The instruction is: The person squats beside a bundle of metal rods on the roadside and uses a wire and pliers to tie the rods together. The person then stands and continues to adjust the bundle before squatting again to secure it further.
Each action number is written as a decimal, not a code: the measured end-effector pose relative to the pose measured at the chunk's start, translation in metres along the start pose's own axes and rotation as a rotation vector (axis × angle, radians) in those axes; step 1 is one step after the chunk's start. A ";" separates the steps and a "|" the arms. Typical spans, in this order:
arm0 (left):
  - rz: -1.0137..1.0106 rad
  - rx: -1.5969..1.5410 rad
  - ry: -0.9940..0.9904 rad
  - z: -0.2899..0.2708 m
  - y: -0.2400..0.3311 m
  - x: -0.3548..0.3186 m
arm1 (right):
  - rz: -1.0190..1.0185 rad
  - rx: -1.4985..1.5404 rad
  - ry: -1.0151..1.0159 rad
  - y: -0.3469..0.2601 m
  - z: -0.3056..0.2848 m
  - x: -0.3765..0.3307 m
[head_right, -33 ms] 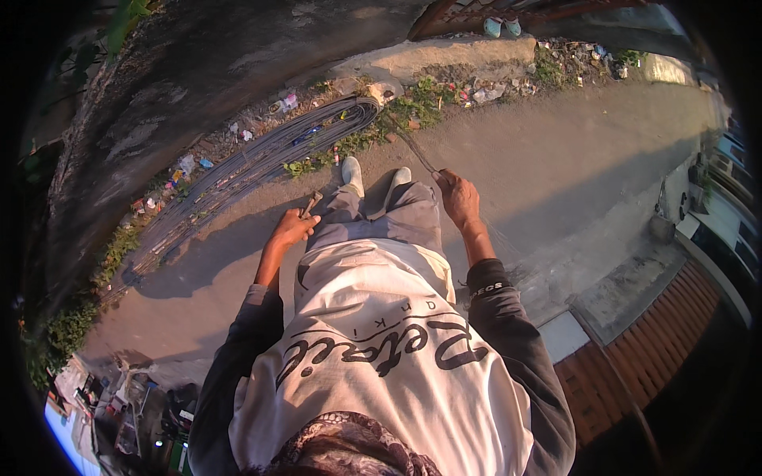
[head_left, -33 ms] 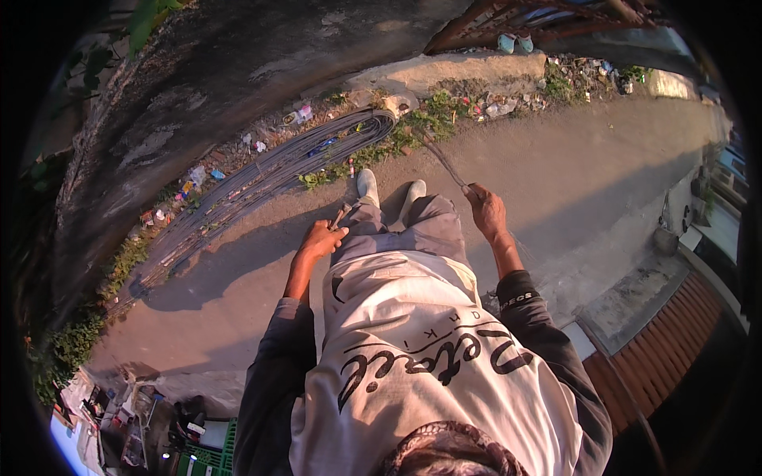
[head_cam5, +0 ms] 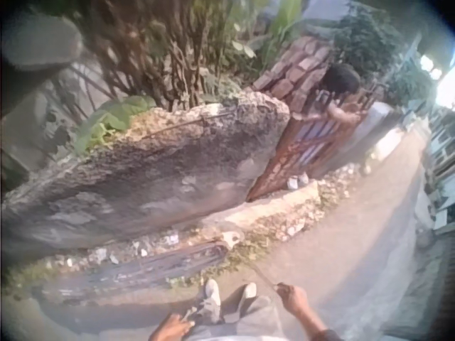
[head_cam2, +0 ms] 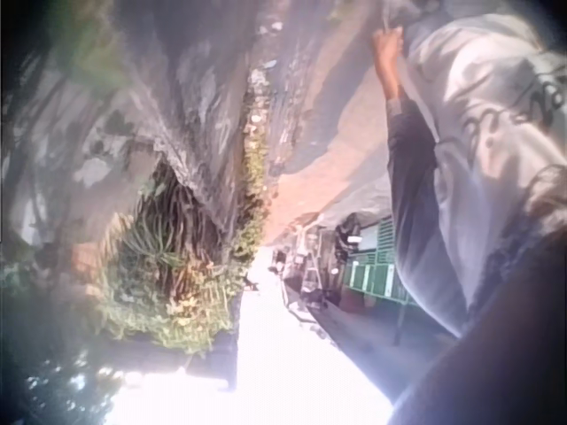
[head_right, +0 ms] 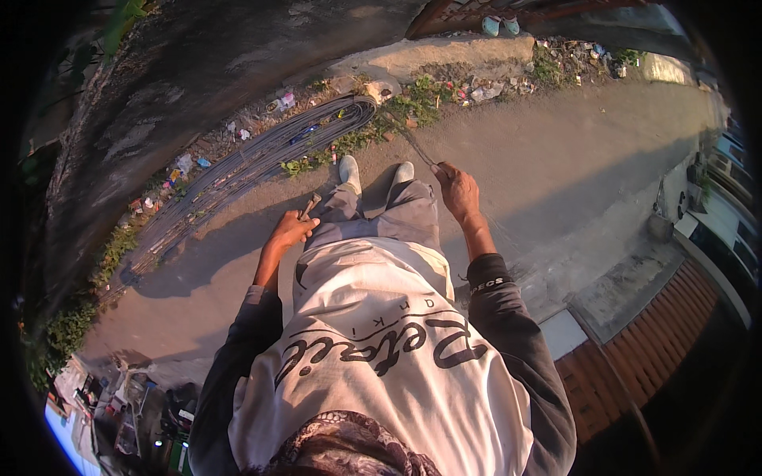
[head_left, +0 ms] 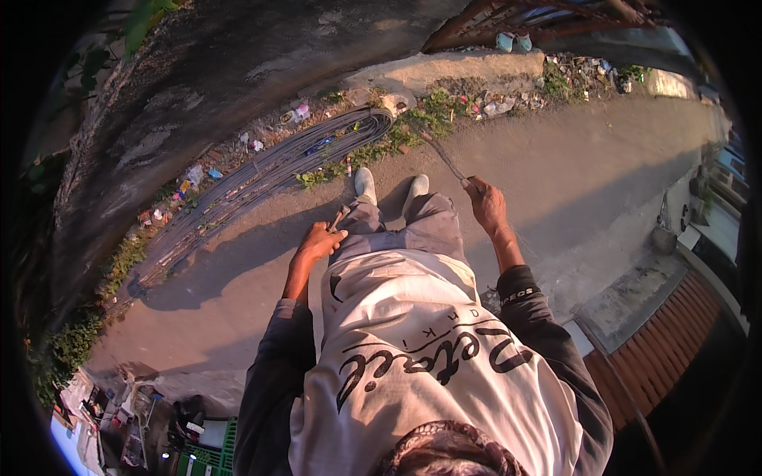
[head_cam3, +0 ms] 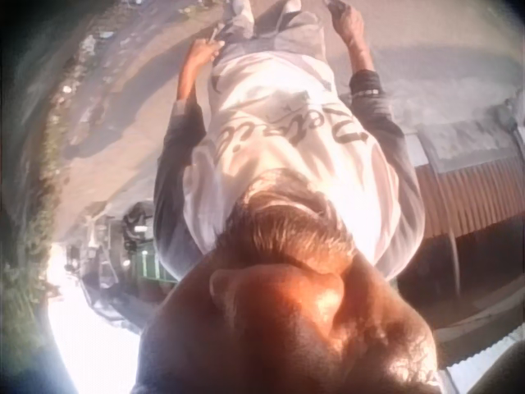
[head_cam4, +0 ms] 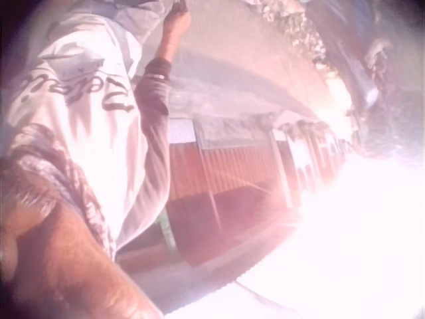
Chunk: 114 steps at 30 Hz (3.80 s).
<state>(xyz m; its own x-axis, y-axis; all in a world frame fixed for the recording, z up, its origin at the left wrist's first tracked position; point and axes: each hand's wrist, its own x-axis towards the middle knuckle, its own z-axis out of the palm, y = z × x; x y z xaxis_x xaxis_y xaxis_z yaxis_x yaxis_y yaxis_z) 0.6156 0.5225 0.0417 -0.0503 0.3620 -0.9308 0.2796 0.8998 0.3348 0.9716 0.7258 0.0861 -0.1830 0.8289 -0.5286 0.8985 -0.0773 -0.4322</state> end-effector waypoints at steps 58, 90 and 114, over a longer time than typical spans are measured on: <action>-0.242 -2.233 0.595 0.257 0.230 0.378 | -0.261 -0.521 -0.611 0.097 0.152 0.313; 0.285 0.421 0.402 0.070 -0.080 0.687 | -0.404 -0.344 -0.901 0.177 0.319 0.769; 1.023 -1.049 0.614 -0.061 0.087 0.606 | -0.919 -0.124 -0.783 -0.026 0.318 0.645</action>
<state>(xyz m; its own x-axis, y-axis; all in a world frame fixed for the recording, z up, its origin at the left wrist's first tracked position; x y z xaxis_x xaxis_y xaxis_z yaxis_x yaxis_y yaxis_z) 0.5507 0.8353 -0.4837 -0.6994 0.6992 -0.1482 -0.3073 -0.1070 0.9456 0.7033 1.0865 -0.4756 -0.9255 -0.0157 -0.3784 0.3308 0.4529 -0.8279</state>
